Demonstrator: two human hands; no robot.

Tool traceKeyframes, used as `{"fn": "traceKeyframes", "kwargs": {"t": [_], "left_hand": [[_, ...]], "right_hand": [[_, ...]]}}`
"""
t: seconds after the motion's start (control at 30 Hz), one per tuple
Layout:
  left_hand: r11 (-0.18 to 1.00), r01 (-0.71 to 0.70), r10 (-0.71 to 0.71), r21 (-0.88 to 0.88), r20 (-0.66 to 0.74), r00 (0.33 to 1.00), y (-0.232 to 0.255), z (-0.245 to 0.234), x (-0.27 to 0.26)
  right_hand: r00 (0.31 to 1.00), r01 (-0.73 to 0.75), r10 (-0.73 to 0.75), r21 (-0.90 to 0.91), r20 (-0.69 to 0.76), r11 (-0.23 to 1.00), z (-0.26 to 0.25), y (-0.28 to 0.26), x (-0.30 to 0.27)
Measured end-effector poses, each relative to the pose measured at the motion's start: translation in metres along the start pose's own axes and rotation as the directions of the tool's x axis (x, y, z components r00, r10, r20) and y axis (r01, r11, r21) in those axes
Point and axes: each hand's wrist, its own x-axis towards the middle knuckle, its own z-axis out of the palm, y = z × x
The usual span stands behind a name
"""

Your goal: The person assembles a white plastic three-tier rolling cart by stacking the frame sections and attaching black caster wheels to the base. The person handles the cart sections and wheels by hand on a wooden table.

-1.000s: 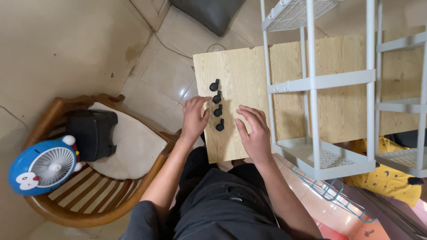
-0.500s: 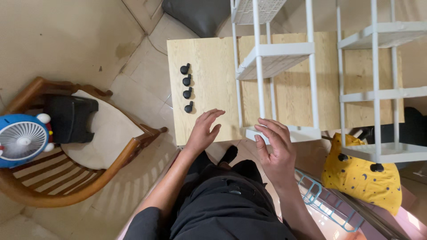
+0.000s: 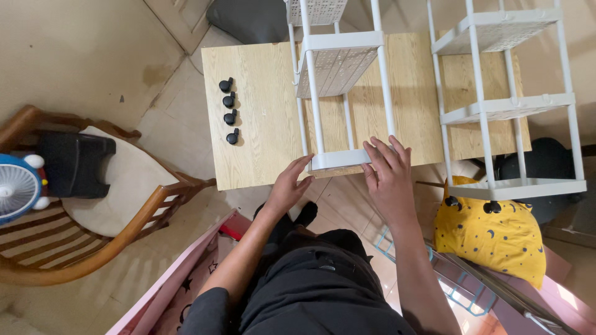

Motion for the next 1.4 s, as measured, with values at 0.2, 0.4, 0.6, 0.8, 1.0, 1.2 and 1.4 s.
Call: {"fn": "traceKeyframes", "kwargs": {"t": [0.2,0.4,0.6,0.8,1.0,1.2,1.4], "left_hand": [[0.999,0.030,-0.030,-0.015,-0.040,0.999,-0.003,0.000,0.005],[1.000,0.002,-0.003,-0.027,-0.040,0.999,-0.013,0.007,0.004],[1.000,0.010,-0.009,-0.026,0.034,0.999,0.001,0.018,-0.002],[0.998,0.057,-0.058,0.017,0.065,0.996,0.015,0.045,-0.017],[0.999,0.024,-0.021,0.035,-0.084,0.996,0.022,0.093,-0.039],[0.999,-0.021,0.014,-0.036,-0.182,0.983,0.029,0.138,-0.048],[1.000,0.005,-0.008,-0.015,-0.199,0.980,0.039,0.147,-0.051]], "right_hand": [[0.998,-0.056,0.058,0.111,-0.012,0.992,0.008,0.005,-0.002],[0.998,-0.061,0.064,0.089,-0.029,0.994,0.007,0.009,-0.011],[0.998,-0.058,0.060,0.086,-0.016,0.995,-0.002,0.024,-0.019],[1.000,-0.027,0.026,0.098,0.010,0.995,-0.017,0.050,-0.037],[0.999,0.044,-0.044,0.108,-0.001,0.993,-0.033,0.079,-0.058],[0.999,0.043,-0.045,0.187,0.008,0.981,-0.047,0.104,-0.073],[0.993,0.114,-0.114,0.227,-0.015,0.967,-0.055,0.119,-0.073]]}}
